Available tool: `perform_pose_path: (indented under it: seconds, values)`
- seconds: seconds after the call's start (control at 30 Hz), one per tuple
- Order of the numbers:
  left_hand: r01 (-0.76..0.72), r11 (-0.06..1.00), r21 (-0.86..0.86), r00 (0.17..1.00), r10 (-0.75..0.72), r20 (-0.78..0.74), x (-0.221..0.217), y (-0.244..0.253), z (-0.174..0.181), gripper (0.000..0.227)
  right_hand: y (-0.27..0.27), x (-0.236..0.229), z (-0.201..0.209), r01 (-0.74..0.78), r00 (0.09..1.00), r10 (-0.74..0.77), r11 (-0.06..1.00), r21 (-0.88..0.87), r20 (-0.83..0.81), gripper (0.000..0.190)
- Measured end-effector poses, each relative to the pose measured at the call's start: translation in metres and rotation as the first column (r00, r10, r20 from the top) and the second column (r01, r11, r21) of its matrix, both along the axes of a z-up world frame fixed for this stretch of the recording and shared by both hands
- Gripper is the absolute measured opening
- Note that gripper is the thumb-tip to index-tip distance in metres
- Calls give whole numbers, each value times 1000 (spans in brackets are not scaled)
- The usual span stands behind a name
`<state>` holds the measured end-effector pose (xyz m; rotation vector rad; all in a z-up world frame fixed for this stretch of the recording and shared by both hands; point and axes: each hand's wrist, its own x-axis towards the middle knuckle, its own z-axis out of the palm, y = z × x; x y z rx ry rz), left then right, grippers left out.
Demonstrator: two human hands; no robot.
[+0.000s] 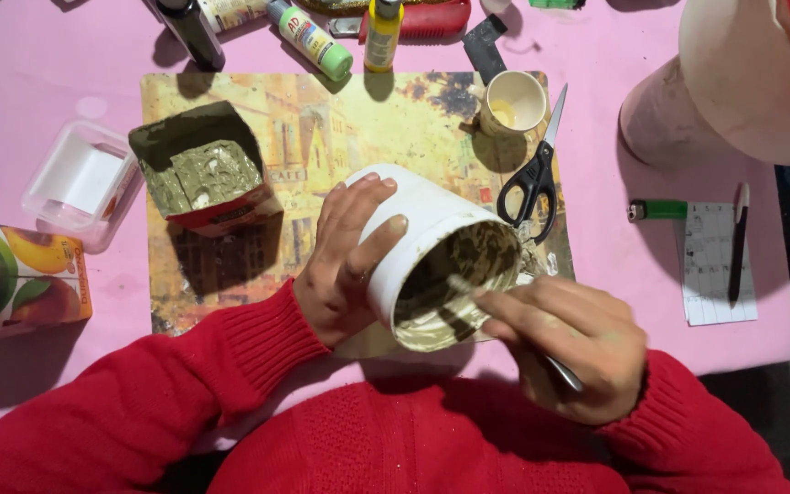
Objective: Mixing a gray cement-like material in a container and transferring it into a square mold.
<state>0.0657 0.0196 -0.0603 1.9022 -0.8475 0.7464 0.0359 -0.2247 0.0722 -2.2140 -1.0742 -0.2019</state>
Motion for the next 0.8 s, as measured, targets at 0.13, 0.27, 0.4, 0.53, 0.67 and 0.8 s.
perform_pose_path:
  seconds: [0.13,0.27,0.4,0.53,0.67,0.8]
  values:
    - [25,999,-31,1000,-25,-1,2,0,0,89,-2,-6,15,88,996,-87,996,-29,23,26]
    - [-9,1000,-8,1000,10,14,2,0,-6,82,5,3,-9,-127,992,127,992,17,-10,32]
    - [18,1000,-19,1000,-18,8,1,0,-2,85,1,10,-7,-9,998,11,1000,-27,64,30]
    - [13,999,32,999,-14,35,-1,0,-6,83,0,10,-3,-25,999,25,1000,11,46,32]
    - [42,999,-14,998,-41,36,3,1,-4,84,10,15,-4,-161,986,161,987,-18,-34,33]
    - [29,999,-37,1000,-29,-1,5,2,-3,87,1,5,15,-32,999,33,999,-36,21,30]
